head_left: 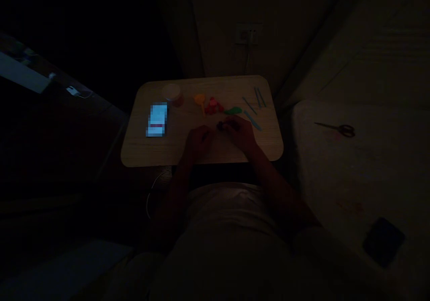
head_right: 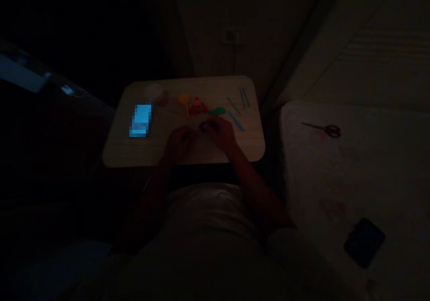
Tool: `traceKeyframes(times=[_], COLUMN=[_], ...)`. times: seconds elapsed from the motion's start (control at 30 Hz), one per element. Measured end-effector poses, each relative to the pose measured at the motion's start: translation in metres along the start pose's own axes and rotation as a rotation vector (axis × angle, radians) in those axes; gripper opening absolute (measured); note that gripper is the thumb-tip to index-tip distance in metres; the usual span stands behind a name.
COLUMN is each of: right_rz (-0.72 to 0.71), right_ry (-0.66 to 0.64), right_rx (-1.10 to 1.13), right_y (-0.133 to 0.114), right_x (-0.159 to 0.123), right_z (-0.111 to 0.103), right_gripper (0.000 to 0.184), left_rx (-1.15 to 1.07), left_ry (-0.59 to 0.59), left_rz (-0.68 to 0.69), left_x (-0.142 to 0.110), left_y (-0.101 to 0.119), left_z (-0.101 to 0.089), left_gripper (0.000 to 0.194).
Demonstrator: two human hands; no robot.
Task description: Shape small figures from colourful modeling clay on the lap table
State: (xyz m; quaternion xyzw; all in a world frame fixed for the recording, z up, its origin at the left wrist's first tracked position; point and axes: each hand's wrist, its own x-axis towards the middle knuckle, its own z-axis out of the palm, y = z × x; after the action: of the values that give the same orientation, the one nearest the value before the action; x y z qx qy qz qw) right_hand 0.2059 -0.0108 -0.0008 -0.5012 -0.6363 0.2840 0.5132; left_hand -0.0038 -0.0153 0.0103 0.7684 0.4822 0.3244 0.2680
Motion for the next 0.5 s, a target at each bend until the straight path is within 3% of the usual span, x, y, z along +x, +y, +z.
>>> traceKeyframes(times=[0.2, 0.5], right_rz=[-0.064, -0.081], right_ry=[-0.008, -0.019], right_rx=[0.033, -0.041], right_y=[-0.001, 0.008], right_x=[0.000, 0.001], right_z=[-0.001, -0.003], right_gripper=[0.035, 0.034], left_rx=[-0.027, -0.014], left_ry=[0.006, 0.007], left_rz=[0.009, 0.011], left_x=[0.000, 0.000], left_y=[0.003, -0.001], left_z=[-0.001, 0.001], left_gripper=[0.022, 0.022])
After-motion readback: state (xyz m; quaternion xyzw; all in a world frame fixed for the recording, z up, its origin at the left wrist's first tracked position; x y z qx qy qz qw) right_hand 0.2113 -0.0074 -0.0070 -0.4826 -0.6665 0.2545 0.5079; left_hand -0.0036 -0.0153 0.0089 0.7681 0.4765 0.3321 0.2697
